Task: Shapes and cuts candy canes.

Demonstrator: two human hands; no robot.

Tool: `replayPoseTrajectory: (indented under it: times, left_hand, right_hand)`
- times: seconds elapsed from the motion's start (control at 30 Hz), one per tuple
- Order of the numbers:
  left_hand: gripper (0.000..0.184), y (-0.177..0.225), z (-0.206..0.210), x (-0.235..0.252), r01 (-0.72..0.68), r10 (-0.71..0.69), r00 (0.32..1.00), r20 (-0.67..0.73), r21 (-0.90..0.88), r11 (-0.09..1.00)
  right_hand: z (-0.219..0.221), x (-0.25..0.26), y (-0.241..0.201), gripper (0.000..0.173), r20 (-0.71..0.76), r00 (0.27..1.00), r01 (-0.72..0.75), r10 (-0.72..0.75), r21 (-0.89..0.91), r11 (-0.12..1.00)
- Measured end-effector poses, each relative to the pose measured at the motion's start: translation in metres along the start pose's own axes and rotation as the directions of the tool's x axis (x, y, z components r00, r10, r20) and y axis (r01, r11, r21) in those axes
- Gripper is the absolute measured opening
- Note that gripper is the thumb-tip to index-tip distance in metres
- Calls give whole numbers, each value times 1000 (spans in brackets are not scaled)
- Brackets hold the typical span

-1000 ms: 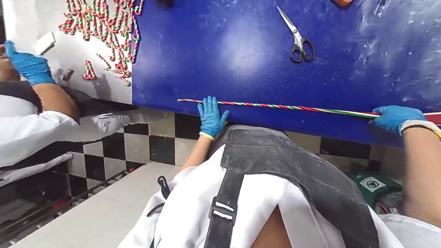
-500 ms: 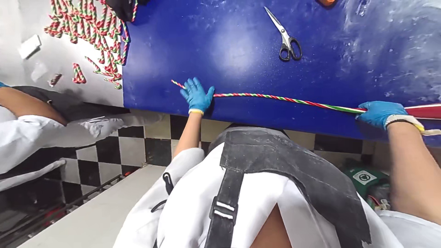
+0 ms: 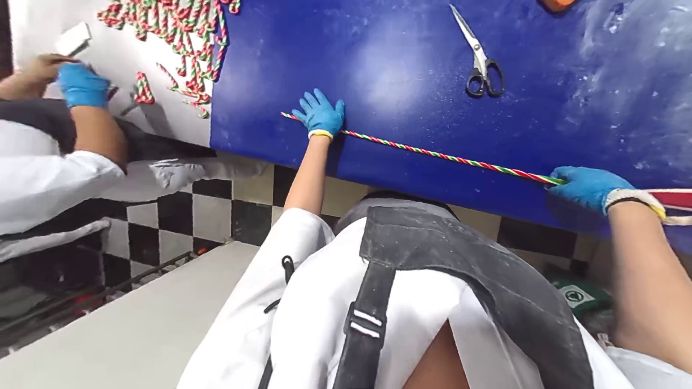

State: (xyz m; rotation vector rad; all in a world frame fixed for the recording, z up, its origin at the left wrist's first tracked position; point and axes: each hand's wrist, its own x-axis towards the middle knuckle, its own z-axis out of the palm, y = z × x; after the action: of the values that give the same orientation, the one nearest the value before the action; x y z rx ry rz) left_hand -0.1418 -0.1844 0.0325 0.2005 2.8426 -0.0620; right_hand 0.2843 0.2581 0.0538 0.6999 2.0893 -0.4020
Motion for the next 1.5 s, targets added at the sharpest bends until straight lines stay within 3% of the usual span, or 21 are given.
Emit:
replayPoseTrajectory:
  times: [0.1, 0.2, 0.3, 0.4, 0.53, 0.6, 0.8, 0.9, 1.0, 1.03, 1.07, 1.1, 1.13, 1.17, 1.2, 1.3, 1.37, 1.43, 1.5]
  left_hand:
    - [97, -29, 9, -61, 33, -34, 998, 54, 19, 999]
    - [95, -63, 35, -100, 100, -100, 995, -20, 22, 995]
    - [95, -63, 45, -79, 91, -94, 988, -120, -32, 995]
    - [98, -35, 33, -15, 13, -33, 979, -200, -102, 995]
    - [107, -10, 6, 32, -18, 15, 999, -31, -97, 995]
    - [106, -24, -3, 16, -34, 38, 998, 52, -74, 997]
    - [97, -141, 40, -74, 110, -115, 989, -90, -62, 992]
    - [98, -167, 45, -66, 179, -181, 979, -93, -28, 983]
    - [90, -151, 32, -22, 126, -154, 964, -219, -139, 982]
    - [85, -137, 4, -10, 133, -154, 981, -113, -175, 975]
    - [81, -119, -46, 2, 201, -172, 957, 234, -107, 974]
    - [79, -106, -67, 17, 215, -174, 921, 349, -80, 973]
    - [79, -100, -60, 29, 196, -162, 943, 291, -89, 977]
    - [82, -100, -23, 40, 138, -140, 990, -1, -145, 980]
    - [89, -98, -8, 46, 140, -147, 988, -56, -106, 984]
    - [104, -98, -2, 4, 172, -171, 984, 56, -23, 985]
    - [101, -114, 20, -43, 179, -180, 984, -12, -31, 983]
    - [96, -138, 40, -78, 208, -211, 973, -89, -37, 977]
    - [96, -158, 49, -89, 235, -235, 967, -98, -19, 972]
  right_hand:
    - [-4, -9, -55, 36, 42, 994, 100, -100, 2, 995]
    - [-3, -12, -96, 36, 23, 990, 143, -142, -58, 988]
    - [0, -13, -113, 30, 25, 989, 148, -146, -89, 985]
    - [-3, -10, -113, 32, 17, 990, 139, -138, -67, 988]
    - [-6, -9, -125, 32, 47, 998, 57, -52, -98, 994]
    - [-8, -7, -130, 32, 56, 998, 18, -11, -131, 991]
    - [1, -12, -132, 28, 21, 1000, -15, 17, -104, 994]
    - [-1, -20, -135, 39, -22, 1000, 21, -22, -67, 998]
    - [-26, -16, -138, 65, -233, 961, 168, -150, 63, 984]
    - [-38, -9, -143, 73, -318, 936, 186, -153, 75, 980]
    - [-52, 1, -151, 77, -405, 903, 188, -140, 81, 979]
    - [-66, 11, -161, 77, -482, 868, 182, -120, 83, 980]
    - [-80, 22, -173, 74, -534, 841, 170, -93, 97, 981]
    - [-93, 35, -183, 71, -565, 823, 149, -63, 107, 983]
    - [-103, 50, -191, 67, -583, 812, 117, -27, 117, 986]
    - [-118, 85, -204, 60, -612, 784, -22, 104, 140, 990]
    - [-125, 93, -205, 58, -601, 787, -91, 141, 114, 989]
    - [-125, 87, -204, 55, -622, 778, -84, 89, 37, 996]
    - [-125, 39, -227, 48, -628, 778, -71, -12, -107, 992]
